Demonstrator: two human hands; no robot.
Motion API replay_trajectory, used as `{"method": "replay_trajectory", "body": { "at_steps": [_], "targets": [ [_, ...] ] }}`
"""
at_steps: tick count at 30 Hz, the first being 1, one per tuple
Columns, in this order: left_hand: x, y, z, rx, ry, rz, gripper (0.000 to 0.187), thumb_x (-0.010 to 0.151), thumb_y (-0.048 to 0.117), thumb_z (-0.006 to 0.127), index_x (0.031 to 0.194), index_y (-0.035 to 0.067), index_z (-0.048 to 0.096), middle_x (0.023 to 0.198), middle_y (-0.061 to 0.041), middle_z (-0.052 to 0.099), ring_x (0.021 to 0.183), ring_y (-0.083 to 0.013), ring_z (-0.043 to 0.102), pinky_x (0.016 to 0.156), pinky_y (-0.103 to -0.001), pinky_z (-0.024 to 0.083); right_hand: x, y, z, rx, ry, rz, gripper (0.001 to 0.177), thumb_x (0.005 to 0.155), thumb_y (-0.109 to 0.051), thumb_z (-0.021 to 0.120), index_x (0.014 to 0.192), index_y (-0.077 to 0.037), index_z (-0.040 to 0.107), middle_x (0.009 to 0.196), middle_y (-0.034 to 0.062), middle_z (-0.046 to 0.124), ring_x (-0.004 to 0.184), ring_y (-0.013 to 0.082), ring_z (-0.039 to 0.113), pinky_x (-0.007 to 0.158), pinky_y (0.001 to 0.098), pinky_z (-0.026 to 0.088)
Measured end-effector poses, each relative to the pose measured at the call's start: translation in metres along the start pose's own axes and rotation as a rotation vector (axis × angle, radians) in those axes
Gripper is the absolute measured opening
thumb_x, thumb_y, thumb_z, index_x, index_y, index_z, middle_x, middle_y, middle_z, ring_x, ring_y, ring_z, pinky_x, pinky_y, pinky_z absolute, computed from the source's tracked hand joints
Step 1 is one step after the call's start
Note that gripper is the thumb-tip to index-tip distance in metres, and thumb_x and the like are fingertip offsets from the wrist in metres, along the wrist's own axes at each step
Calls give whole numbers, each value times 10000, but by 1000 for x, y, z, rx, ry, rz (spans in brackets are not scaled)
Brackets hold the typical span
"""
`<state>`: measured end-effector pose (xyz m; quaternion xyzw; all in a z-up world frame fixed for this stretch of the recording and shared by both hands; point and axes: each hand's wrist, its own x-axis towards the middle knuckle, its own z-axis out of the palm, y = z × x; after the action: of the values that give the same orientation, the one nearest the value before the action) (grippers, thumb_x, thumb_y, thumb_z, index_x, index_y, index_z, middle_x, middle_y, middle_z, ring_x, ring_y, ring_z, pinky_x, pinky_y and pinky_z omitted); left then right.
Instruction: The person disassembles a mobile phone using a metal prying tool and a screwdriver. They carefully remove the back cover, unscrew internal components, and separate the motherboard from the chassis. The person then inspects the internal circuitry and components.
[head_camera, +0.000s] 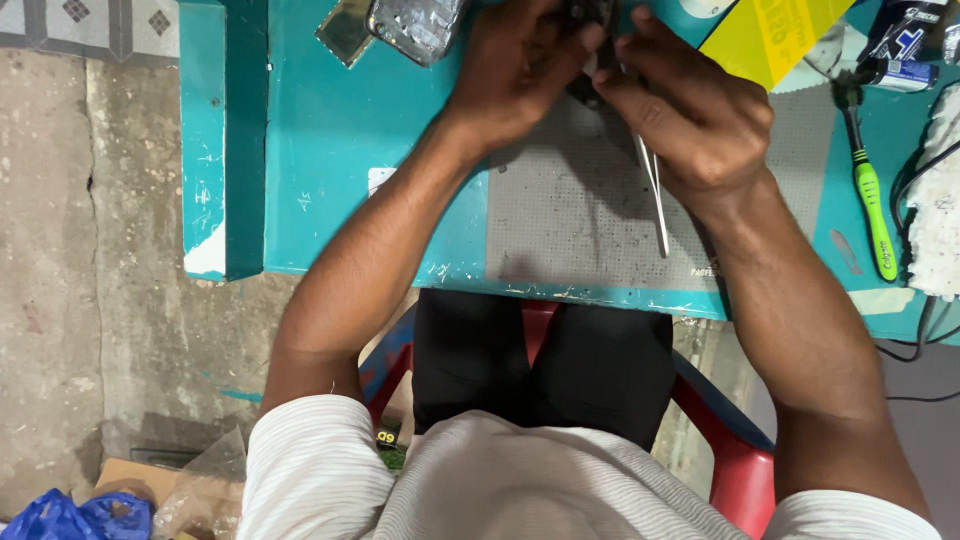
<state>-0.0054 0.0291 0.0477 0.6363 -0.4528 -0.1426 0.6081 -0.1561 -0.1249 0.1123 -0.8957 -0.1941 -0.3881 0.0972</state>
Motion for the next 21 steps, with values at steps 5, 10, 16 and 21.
{"method": "replay_trajectory", "body": {
  "at_steps": [5, 10, 16, 21],
  "targets": [
    [-1, -3, 0, 90, 41, 161, 261, 1047, 83, 742, 1261, 27, 604, 1022, -99, 774, 964, -183, 816, 789, -293, 664, 2, -2, -2, -37, -7, 3, 151, 891, 8, 888, 1021, -3, 812, 1009, 200, 767, 1095, 334, 747, 914, 376, 674],
    [-2, -8, 2, 130, 35, 184, 288, 1033, 84, 742, 1277, 46, 594, 1064, -111, 763, 1008, -230, 816, 872, -347, 673, 8, -5, -1, -35, 2, -3, 148, 851, 14, 883, 983, 5, 818, 986, 209, 769, 1070, 337, 751, 894, 382, 671],
    [0, -11, 4, 307, 46, 215, 278, 997, 140, 773, 1193, 41, 602, 938, -131, 729, 856, -258, 760, 741, -370, 611, 17, -11, -7, -16, 12, 7, 162, 805, 37, 872, 956, 37, 812, 968, 220, 764, 1036, 346, 753, 884, 404, 663],
    [-1, -8, 4, 170, -33, 118, 196, 1029, 175, 732, 1117, 32, 631, 865, -81, 725, 795, -221, 761, 712, -365, 616, 15, -6, 0, 52, 98, -21, 147, 850, 51, 888, 962, 41, 794, 980, 217, 746, 1012, 346, 759, 875, 388, 664]
  ]
}}
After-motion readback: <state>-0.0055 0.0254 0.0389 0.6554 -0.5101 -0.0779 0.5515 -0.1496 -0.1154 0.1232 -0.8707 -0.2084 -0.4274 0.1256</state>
